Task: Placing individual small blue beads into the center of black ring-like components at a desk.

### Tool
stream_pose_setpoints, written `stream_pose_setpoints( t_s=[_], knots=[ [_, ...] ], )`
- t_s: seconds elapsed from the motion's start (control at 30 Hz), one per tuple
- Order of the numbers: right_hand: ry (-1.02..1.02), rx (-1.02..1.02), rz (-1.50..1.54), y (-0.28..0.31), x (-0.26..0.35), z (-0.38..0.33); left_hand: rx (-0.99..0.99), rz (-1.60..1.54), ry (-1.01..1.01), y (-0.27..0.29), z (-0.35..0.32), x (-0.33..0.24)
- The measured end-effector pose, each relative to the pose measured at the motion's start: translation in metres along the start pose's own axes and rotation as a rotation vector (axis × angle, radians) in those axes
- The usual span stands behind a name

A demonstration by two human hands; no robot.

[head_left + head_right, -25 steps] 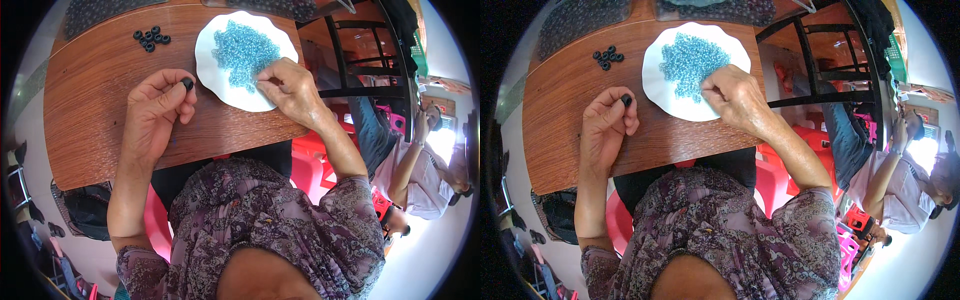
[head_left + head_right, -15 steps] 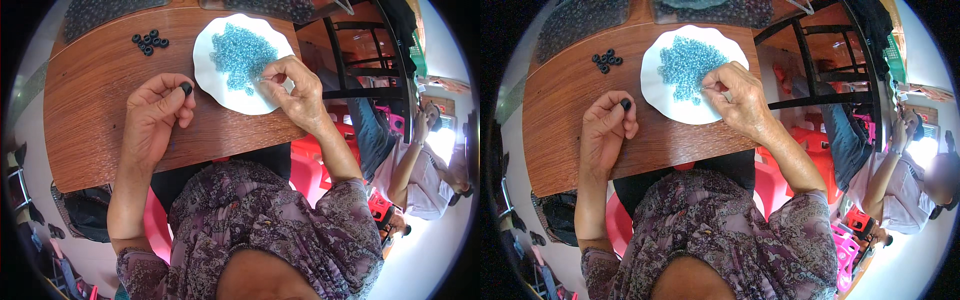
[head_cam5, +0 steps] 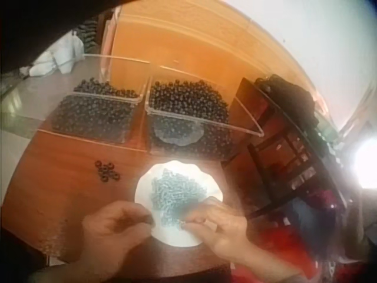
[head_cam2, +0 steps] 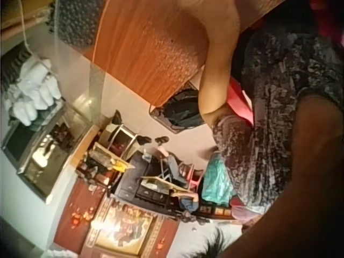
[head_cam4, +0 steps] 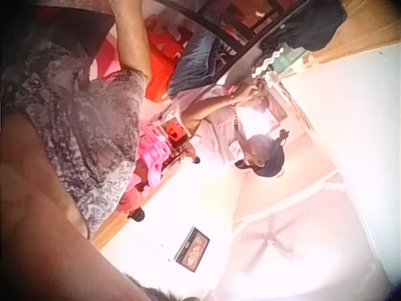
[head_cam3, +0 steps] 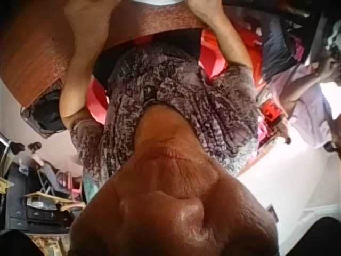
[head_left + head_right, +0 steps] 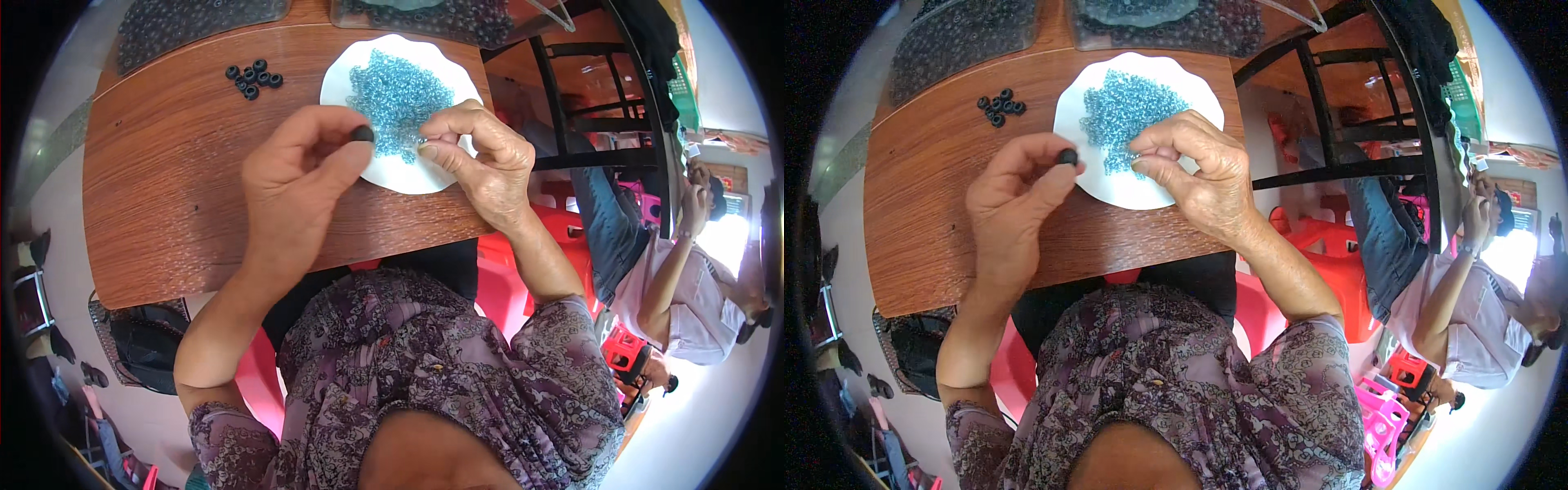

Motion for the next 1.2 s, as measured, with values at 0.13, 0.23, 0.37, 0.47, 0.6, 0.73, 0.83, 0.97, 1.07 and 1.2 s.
stream_pose_setpoints(
  t_s=[0.13, 0.23, 0.37, 0.47, 0.6, 0.73, 0.83, 0.97, 1.07, 1.2],
  knots=[
    [-0.055, -0.049, 0.144, -0.003, 0.005, 0.002, 0.045, 0.108, -0.113, -0.019, 0.012, -0.006],
    [-0.149, -0.086, 0.235, -0.006, 0.007, 0.001, 0.049, 0.098, -0.128, -0.023, 0.017, 0.0],
    [-0.231, -0.114, 0.324, -0.005, 0.0, -0.001, -0.008, 0.247, -0.182, -0.03, 0.016, -0.001],
    [-0.179, -0.113, 0.321, -0.005, 0.002, 0.001, -0.042, 0.308, -0.299, -0.032, 0.017, -0.002],
    [-0.129, -0.084, 0.239, -0.006, 0.001, 0.003, 0.001, 0.304, -0.229, -0.03, 0.022, 0.0],
    [-0.14, -0.048, 0.226, -0.008, -0.001, 0.004, 0.041, 0.242, -0.13, -0.029, 0.027, 0.004],
    [-0.139, -0.05, 0.259, -0.007, -0.004, 0.003, 0.086, 0.118, -0.064, -0.028, 0.032, 0.01],
    [-0.08, -0.052, 0.274, -0.006, -0.004, 0.003, 0.139, 0.004, 0.061, -0.027, 0.032, 0.012],
    [-0.172, -0.083, 0.318, -0.008, -0.004, 0.003, 0.117, -0.026, 0.025, -0.026, 0.033, 0.013],
    [-0.255, -0.131, 0.372, -0.009, -0.008, 0.001, 0.103, -0.034, 0.045, -0.024, 0.031, 0.015]
  ],
)
Point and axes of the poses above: each hand's wrist, its own z-axis towards the middle knuckle, its own y-axis out of the back of the hand, x = y × z, the point moved 5 cm from there along z, towards the middle knuckle, and after that the axes turned 9 degrees about y, right-handed, at the moved point
